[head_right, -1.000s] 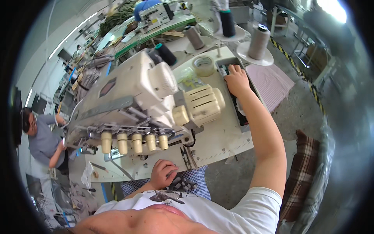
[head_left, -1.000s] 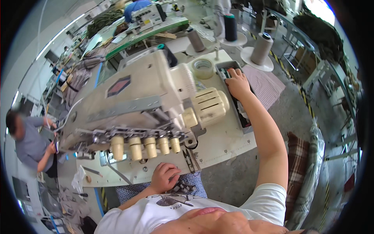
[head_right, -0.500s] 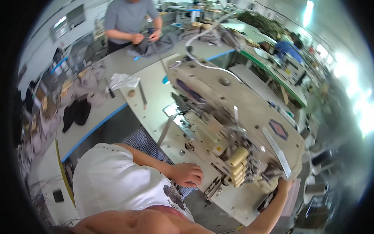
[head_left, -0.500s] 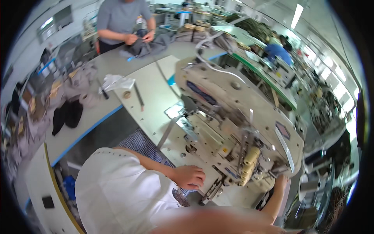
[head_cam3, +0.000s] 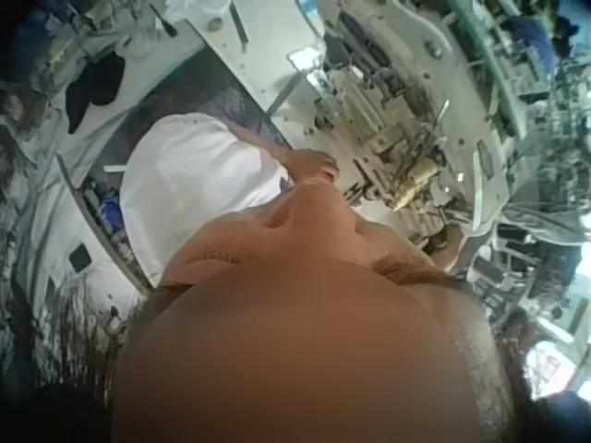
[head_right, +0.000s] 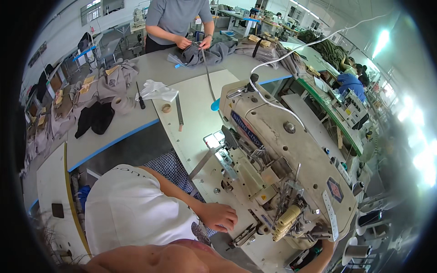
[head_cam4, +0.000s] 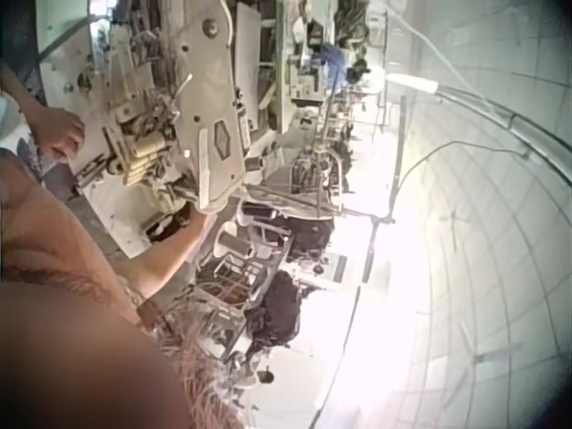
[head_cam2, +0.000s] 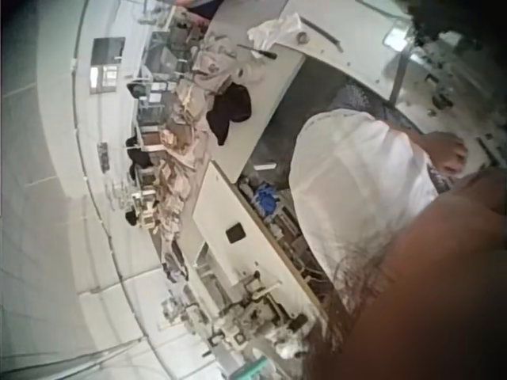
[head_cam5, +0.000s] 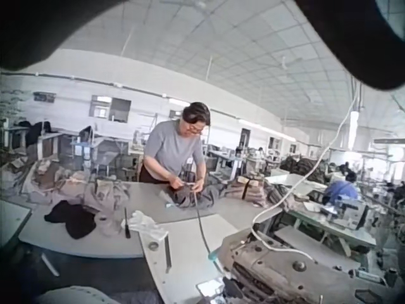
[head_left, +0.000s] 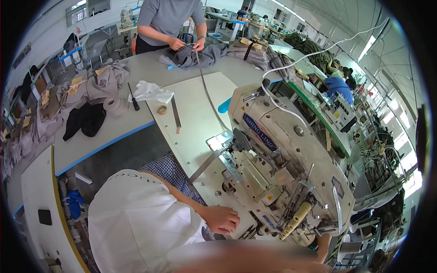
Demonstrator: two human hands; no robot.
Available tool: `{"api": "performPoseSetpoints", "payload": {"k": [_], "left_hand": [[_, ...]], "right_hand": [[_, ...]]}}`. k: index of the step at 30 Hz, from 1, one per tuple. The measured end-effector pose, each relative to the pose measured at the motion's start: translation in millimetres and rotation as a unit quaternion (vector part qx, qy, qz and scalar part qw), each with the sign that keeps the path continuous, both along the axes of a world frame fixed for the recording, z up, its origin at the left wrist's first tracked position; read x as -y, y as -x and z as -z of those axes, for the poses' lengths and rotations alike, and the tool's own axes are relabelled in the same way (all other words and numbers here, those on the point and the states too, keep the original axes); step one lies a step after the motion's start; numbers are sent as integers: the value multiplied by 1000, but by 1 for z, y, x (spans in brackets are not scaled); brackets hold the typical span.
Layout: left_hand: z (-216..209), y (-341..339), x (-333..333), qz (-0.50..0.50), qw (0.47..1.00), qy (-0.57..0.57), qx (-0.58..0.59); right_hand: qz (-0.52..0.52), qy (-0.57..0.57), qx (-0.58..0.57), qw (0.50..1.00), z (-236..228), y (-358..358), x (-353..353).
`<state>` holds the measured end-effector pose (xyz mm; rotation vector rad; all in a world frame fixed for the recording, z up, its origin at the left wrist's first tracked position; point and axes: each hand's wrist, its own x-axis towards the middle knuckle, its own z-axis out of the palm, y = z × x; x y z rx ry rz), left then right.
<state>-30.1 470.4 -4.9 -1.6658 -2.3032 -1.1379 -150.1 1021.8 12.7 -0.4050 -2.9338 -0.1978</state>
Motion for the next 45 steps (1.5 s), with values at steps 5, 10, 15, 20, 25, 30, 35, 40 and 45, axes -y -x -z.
{"api": "performPoseSetpoints", "payload": {"k": [5, 10, 15, 20, 25, 30, 35, 40, 45], "left_hand": [[0, -1, 0, -3, 1000, 2, 3], [2, 0, 0, -9, 1000, -5, 0], [4, -1, 0, -18, 1000, -11, -5], [6, -3, 1, -20, 999, -36, -2], [10, -1, 1, -11, 998, -65, 5], [14, 1, 3, 3, 998, -66, 3], [20, 4, 3, 7, 997, -74, -2], [21, 5, 6, 43, 994, -97, 10], [2, -4, 31, 106, 986, -130, -15]], "right_hand": [[1, 8, -31, 999, -5, -9, 8], [-6, 22, -90, 996, -13, -28, 16], [-10, 42, -174, 984, -27, -58, 19], [18, 79, -257, 963, -49, -95, 14], [82, 178, -321, 927, -64, -124, -9], [150, 537, -405, 725, -29, -142, -28], [144, 689, -490, 515, -2, -173, 10], [141, 748, -368, 534, -2, -208, 126], [116, 802, -226, 540, -5, -236, 258]]}}
